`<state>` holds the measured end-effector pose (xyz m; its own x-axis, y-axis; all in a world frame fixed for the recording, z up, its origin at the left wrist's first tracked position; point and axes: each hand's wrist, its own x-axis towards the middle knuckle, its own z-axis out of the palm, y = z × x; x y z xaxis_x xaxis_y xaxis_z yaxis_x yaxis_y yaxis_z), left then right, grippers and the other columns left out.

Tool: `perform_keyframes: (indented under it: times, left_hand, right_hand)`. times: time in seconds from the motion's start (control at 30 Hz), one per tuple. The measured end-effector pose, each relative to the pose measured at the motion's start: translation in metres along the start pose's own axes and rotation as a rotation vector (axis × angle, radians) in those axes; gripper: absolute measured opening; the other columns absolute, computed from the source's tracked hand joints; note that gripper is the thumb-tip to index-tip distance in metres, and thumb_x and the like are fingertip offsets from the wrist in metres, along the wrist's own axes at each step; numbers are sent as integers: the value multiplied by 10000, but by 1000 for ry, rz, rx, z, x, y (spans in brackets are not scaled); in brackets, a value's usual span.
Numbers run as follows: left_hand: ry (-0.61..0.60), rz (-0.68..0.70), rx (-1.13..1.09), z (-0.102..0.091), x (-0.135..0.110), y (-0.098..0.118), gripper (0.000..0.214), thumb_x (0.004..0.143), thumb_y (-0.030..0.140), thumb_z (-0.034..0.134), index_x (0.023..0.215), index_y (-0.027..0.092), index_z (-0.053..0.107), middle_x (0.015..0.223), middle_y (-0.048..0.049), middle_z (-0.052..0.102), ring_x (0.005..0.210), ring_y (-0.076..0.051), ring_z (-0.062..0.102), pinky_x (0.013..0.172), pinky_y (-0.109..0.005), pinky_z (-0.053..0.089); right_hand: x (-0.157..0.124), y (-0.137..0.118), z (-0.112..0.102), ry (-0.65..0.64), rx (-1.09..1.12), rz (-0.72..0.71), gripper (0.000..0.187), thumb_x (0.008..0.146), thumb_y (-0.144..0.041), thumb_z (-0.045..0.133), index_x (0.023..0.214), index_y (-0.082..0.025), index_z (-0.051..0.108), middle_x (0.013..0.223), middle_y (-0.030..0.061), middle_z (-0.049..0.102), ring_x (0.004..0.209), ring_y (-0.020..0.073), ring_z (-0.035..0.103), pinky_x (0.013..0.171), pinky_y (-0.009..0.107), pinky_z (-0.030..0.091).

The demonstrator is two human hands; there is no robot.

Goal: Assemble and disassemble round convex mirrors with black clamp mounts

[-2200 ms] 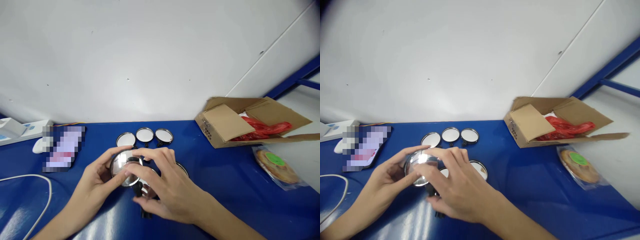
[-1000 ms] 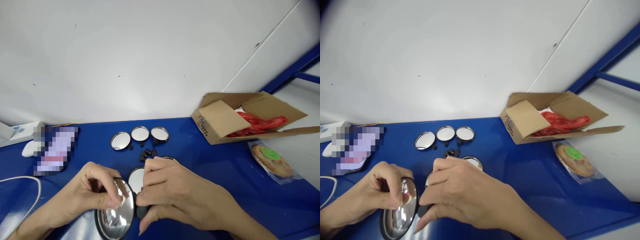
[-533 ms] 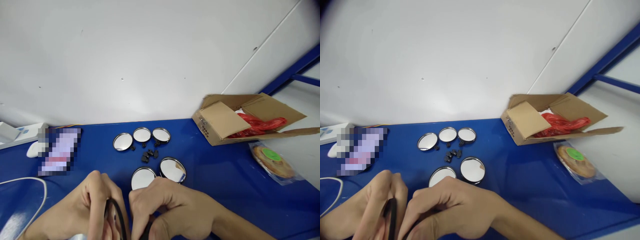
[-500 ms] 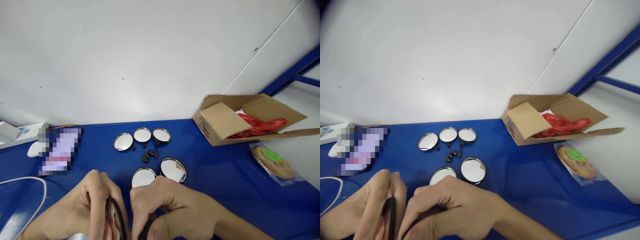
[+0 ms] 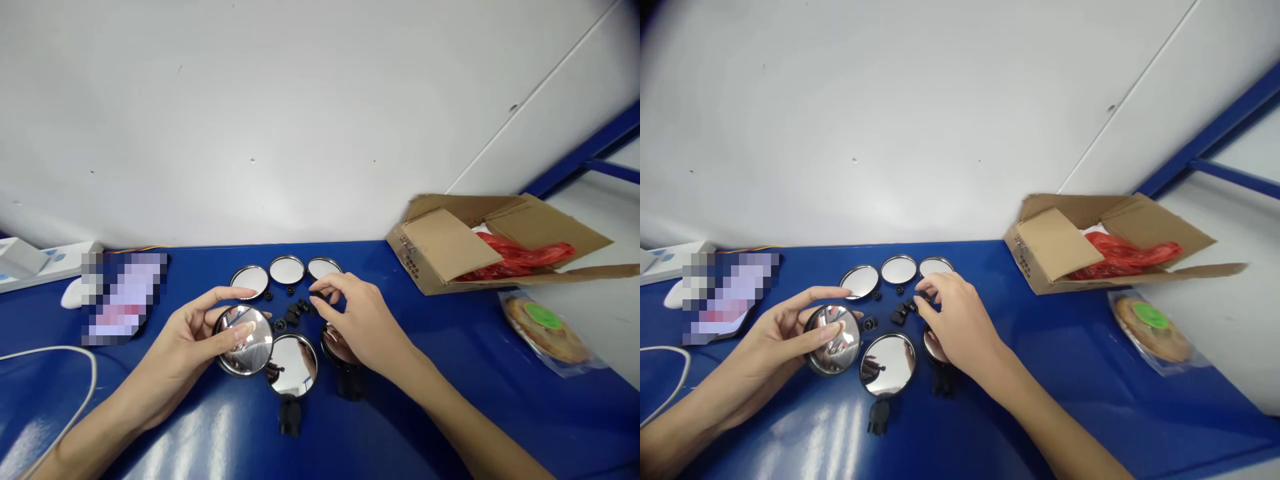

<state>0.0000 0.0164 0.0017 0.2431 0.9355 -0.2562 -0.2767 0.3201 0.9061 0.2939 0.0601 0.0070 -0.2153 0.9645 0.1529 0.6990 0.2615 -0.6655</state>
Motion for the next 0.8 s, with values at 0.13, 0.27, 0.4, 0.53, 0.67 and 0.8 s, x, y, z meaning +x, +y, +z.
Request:
perform_keyframes:
  times: [0.13, 0.27, 0.4, 0.53, 0.67, 0.8]
  left_hand:
    - [-37, -20, 33, -1, -1, -3, 497, 940, 308, 1033, 1382, 257, 812, 1103, -95, 946, 916, -213, 899, 859, -257, 712]
    - [-52, 3, 60, -3, -1, -4, 495, 953, 326, 1023, 1395, 265, 808, 1110, -87, 950, 925, -202, 894, 878, -255, 706]
    - [-46, 9, 76, -3, 0, -3, 489, 955, 325, 1023, 1389, 263, 808, 1107, -81, 950, 917, -192, 889, 874, -248, 701]
    - [-51, 10, 73, 0, -1, 0, 498, 943, 318, 1034, 1383, 257, 810, 1096, -81, 952, 919, -196, 892, 873, -253, 696]
    - [-32, 8, 91, 0, -1, 0, 498, 945, 330, 1033, 1386, 258, 813, 1057, -66, 945, 883, -171, 866, 858, -237, 676]
    - [-60, 23, 115, -3, 1, -4, 487, 959, 343, 1022, 1390, 271, 809, 1033, -55, 944, 881, -152, 849, 860, -215, 656]
  right_hand:
    - [0, 4, 4, -7, -28, -6, 138, 1011, -133, 787, 1053, -249, 848, 1005, 46, 808, 952, 252, 744, 874, 399, 563]
    - [4, 7, 4, -33, -28, -4, 158, 1019, -104, 786, 1068, -238, 852, 1040, 47, 830, 960, 241, 766, 885, 391, 575]
    - [2, 5, 4, -73, -13, 11, 132, 1021, -118, 801, 1065, -229, 857, 1053, 47, 852, 964, 243, 784, 886, 398, 588]
    - [-1, 0, 1, -136, 30, 15, 103, 1029, -157, 817, 1062, -241, 868, 1017, 24, 871, 937, 223, 816, 836, 355, 609]
    - [0, -1, -2, -142, 45, 33, 84, 1046, -188, 805, 1071, -240, 866, 973, 10, 876, 908, 212, 823, 828, 343, 614]
    - [1, 1, -2, -110, 24, 54, 67, 1023, -177, 810, 1033, -222, 859, 975, 37, 872, 903, 236, 815, 831, 367, 610]
